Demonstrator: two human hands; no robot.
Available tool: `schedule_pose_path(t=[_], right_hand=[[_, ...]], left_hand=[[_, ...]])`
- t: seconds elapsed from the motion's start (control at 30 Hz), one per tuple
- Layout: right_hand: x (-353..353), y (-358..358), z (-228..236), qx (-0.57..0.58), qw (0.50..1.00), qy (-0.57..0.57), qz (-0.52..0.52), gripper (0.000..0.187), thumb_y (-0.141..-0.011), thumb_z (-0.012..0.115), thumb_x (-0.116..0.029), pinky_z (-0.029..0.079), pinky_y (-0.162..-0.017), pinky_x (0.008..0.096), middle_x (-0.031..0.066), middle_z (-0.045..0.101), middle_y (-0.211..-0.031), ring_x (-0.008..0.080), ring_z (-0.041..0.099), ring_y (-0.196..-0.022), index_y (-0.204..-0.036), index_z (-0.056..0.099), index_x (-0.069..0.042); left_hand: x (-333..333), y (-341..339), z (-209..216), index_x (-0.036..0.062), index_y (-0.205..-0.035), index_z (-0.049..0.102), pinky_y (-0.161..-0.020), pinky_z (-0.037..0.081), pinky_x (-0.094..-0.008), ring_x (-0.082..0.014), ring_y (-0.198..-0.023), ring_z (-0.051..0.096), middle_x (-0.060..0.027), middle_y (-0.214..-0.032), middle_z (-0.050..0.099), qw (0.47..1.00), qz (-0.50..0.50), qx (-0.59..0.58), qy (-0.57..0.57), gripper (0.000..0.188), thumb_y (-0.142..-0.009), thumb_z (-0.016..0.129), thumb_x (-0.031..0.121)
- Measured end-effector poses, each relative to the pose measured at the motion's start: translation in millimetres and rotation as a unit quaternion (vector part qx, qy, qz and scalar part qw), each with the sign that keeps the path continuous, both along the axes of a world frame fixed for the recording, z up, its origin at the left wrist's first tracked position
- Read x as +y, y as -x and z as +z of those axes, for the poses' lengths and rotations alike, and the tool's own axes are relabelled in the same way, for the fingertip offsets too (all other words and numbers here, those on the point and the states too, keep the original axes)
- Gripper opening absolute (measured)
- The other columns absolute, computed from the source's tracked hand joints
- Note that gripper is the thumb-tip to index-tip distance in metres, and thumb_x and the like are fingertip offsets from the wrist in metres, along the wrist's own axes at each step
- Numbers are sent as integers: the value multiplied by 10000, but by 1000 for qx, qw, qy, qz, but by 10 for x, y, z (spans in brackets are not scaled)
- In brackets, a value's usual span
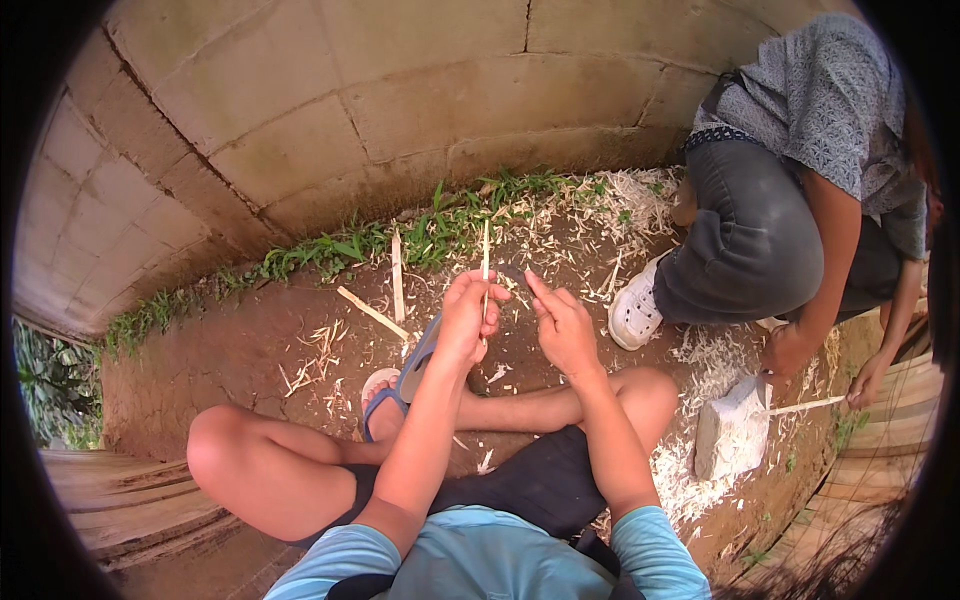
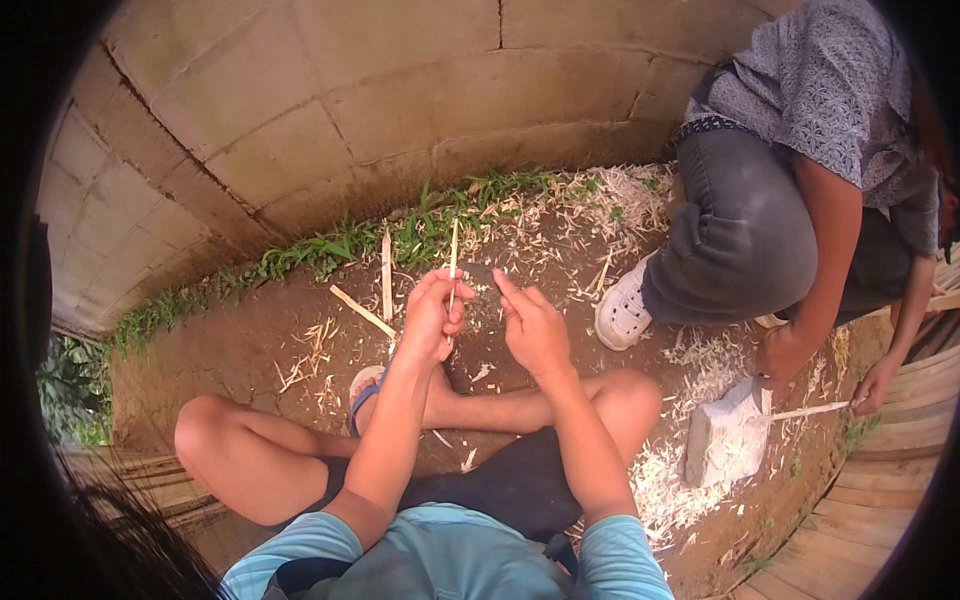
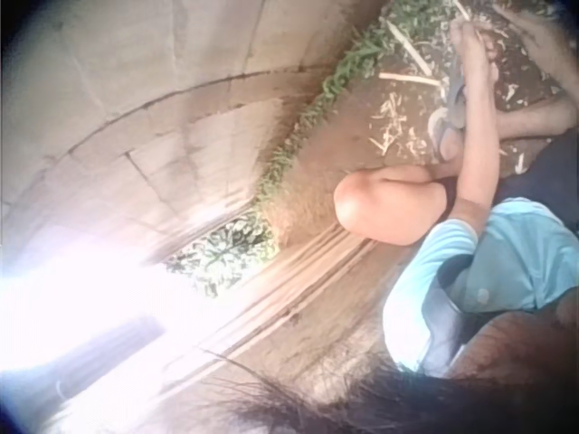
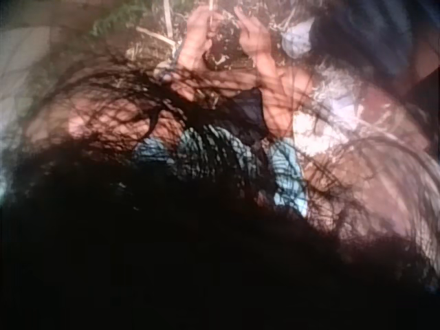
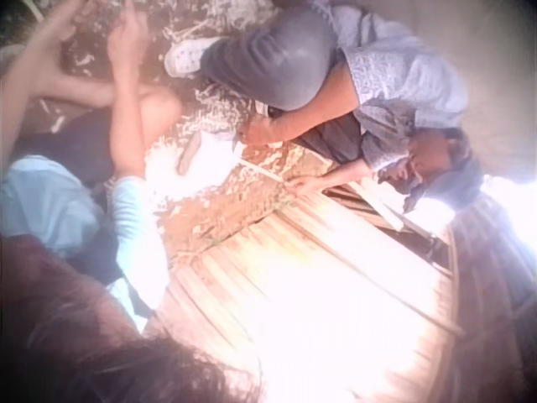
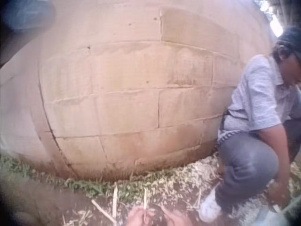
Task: The person sits on the ground and uses a knife to shave thin strips from a small piece of wood. Another person is visible nearby performing a similar task. The camera wearer repeatedly shaves the wood, creating a pile of shavings.
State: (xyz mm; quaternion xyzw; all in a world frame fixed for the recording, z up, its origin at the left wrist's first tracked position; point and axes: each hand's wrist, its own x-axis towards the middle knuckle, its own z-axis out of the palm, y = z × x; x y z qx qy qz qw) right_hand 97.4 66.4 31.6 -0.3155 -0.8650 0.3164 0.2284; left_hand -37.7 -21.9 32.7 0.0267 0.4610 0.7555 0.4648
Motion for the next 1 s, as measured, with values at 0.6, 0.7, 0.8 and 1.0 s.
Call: schedule_pose_path(t=[0.6,0.7,0.8,1.0], right_hand=[[-11,-29,46,-1,1000,-28,5,414,-883,557,-127,489,-645,420,109,576,-809,321,602,-715,-1265,587,-286],[-1,-37,73,-23,999,-33,-6,418,-880,555,-119,494,-646,417,93,585,-823,319,607,-717,-1259,591,-293],[20,-61,26,-43,997,-59,-25,441,-880,551,-109,496,-650,419,75,587,-835,318,609,-718,-1271,580,-311],[116,-21,-222,46,993,-76,-83,470,-894,539,-100,486,-660,410,85,572,-826,308,606,-734,-1321,537,-297]], left_hand=[[-7,16,-7,-38,-1279,491,-491,406,-171,-45,-604,503,-38,-879,619,995,-67,64,-39,335,-966,446,76],[2,-34,-6,-24,-1252,508,-526,418,-179,-48,-618,509,-32,-880,619,989,-70,128,-16,307,-968,441,71],[22,-91,-25,1,-1198,545,-523,412,-177,-42,-598,499,-20,-869,616,980,-79,184,13,259,-974,445,81],[58,-199,-51,3,-1209,554,-506,376,-159,-29,-566,456,5,-799,582,972,-109,206,15,269,-979,436,80]])
